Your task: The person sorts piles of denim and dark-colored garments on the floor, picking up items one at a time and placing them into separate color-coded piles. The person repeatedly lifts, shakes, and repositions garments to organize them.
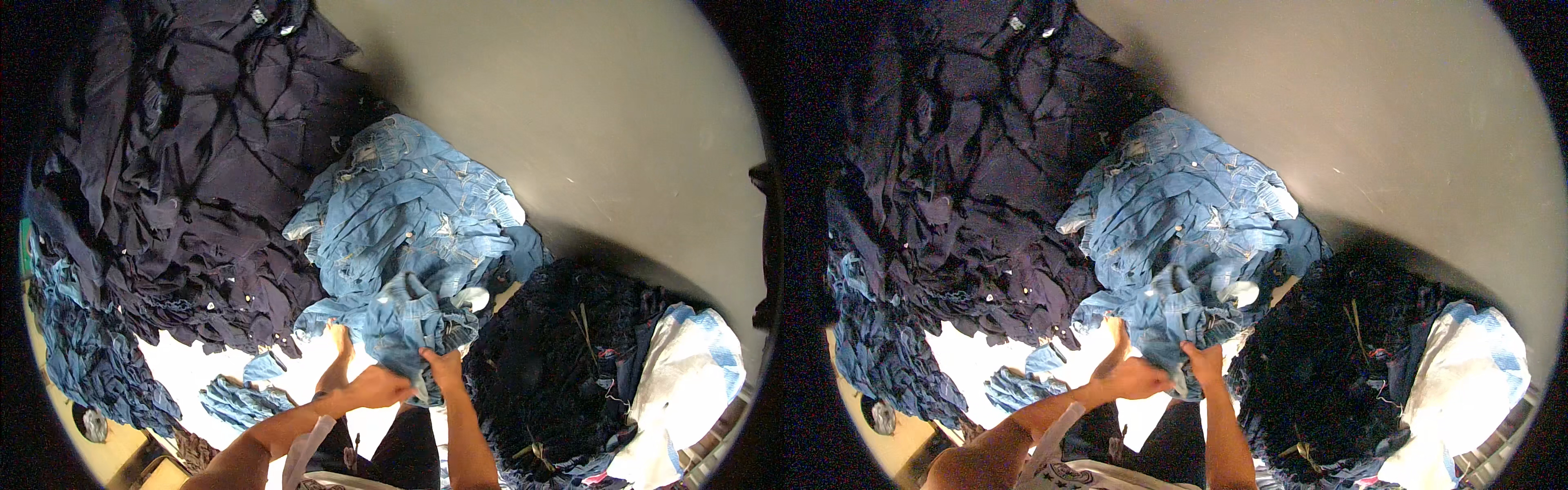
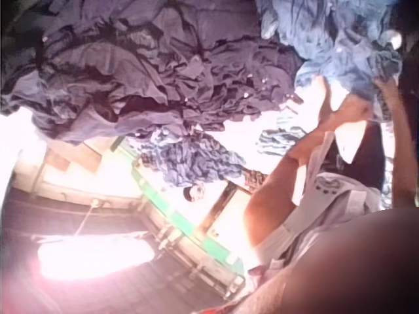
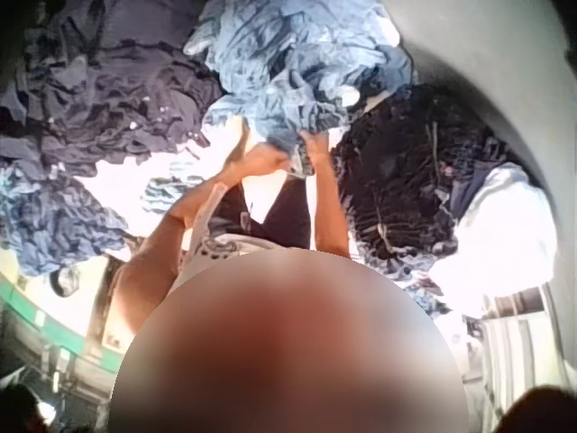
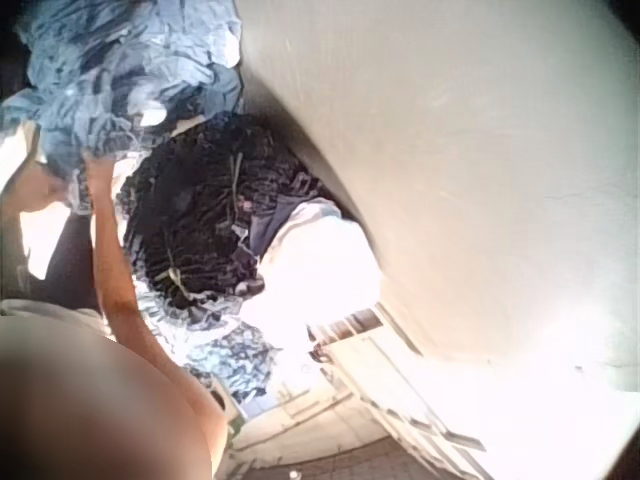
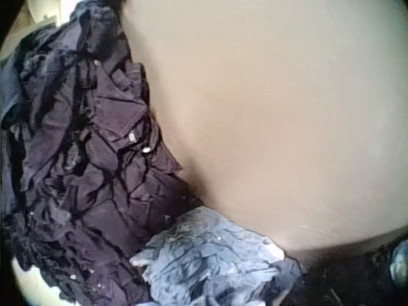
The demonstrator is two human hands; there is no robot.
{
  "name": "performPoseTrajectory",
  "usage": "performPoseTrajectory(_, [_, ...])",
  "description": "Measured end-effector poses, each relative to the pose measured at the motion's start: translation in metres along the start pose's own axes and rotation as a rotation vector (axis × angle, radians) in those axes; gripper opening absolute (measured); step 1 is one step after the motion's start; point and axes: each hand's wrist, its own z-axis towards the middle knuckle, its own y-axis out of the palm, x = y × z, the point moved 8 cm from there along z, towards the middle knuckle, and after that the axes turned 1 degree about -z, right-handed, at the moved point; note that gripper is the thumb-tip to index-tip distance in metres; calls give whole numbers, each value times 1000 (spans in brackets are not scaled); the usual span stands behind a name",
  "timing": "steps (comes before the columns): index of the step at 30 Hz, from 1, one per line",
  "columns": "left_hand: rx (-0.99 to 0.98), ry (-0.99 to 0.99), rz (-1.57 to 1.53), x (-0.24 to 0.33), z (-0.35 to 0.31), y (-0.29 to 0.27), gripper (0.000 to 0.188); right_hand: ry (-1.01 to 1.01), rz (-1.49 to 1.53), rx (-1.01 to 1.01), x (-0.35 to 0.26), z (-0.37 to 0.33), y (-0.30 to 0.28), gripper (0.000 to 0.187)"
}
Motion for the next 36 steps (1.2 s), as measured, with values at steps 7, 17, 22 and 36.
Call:
performPoseTrajectory(7, [260, -605, -368, -75, 7, -52, 91, -298, 200, 142, 2, -92, 74, 49])
performPoseTrajectory(17, [474, -13, -255, -21, -72, -149, 38, -166, 483, 372, 103, -99, -48, 60])
performPoseTrajectory(22, [137, 414, 152, 72, -57, -79, 52, 148, 601, 183, 94, -96, -69, 75])
performPoseTrajectory(36, [702, 131, -217, 8, 215, -116, 19, -97, 398, 203, 134, -107, -66, 62])
